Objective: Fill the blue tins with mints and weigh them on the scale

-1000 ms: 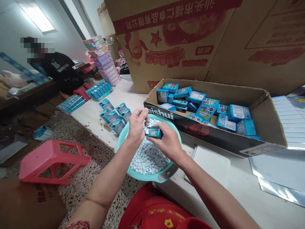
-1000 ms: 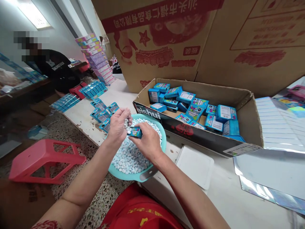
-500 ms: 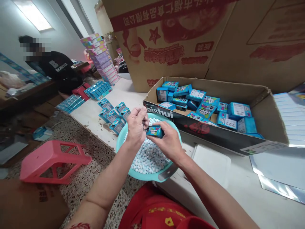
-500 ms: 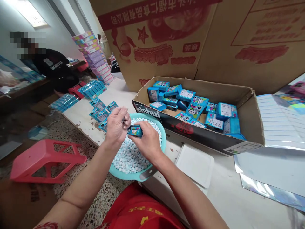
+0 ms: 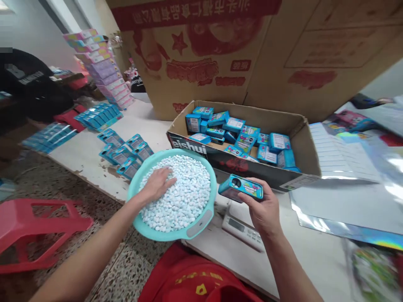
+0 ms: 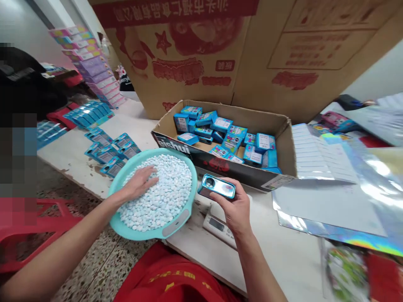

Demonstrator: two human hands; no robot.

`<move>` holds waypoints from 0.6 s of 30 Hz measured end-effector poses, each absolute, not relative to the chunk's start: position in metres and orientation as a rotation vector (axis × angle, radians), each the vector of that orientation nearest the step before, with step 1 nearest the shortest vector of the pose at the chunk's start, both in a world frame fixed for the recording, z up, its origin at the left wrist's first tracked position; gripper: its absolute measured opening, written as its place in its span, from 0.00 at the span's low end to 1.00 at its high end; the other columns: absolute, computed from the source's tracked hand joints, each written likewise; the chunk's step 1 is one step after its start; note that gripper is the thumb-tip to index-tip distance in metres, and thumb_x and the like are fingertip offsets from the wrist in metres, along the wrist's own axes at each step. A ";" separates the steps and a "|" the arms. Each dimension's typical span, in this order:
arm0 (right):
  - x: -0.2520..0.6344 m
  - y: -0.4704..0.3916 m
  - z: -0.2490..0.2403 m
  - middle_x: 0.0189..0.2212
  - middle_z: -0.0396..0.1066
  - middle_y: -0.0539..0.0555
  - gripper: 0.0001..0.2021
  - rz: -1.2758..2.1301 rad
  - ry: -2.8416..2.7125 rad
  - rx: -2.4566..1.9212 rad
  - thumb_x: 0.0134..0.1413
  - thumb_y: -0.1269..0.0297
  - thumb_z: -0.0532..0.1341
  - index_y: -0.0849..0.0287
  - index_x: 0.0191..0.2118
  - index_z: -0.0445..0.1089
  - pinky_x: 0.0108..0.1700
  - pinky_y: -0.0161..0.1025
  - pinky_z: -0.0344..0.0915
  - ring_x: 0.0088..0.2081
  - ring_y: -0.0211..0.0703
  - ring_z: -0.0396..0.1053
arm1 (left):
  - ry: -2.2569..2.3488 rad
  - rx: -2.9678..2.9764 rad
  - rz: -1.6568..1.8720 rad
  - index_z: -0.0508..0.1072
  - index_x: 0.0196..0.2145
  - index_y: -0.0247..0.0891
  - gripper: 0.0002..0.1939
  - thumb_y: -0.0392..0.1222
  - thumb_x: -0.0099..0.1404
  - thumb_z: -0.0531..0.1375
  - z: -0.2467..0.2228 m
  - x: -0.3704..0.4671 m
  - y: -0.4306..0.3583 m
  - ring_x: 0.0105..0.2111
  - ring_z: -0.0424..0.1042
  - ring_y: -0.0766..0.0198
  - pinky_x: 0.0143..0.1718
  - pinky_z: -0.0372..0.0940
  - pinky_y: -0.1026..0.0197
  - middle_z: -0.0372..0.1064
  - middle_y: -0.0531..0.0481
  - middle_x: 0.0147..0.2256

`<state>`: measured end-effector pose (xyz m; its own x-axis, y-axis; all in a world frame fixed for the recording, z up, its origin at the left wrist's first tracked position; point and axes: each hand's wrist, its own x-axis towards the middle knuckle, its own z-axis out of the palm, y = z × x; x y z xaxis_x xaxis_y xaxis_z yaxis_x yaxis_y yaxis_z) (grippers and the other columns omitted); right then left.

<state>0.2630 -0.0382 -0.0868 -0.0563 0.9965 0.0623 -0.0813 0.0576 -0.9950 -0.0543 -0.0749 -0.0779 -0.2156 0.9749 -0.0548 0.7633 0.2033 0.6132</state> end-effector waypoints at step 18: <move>0.297 -0.044 -0.095 0.32 0.75 0.51 0.19 0.899 -1.388 -1.309 0.39 0.54 0.71 0.55 0.38 0.71 0.35 0.42 0.71 0.33 0.45 0.72 | 2.123 1.389 0.772 0.72 0.28 0.42 0.14 0.55 0.55 0.58 -0.086 -0.030 -0.060 0.32 0.68 0.55 0.34 0.61 0.59 0.71 0.49 0.28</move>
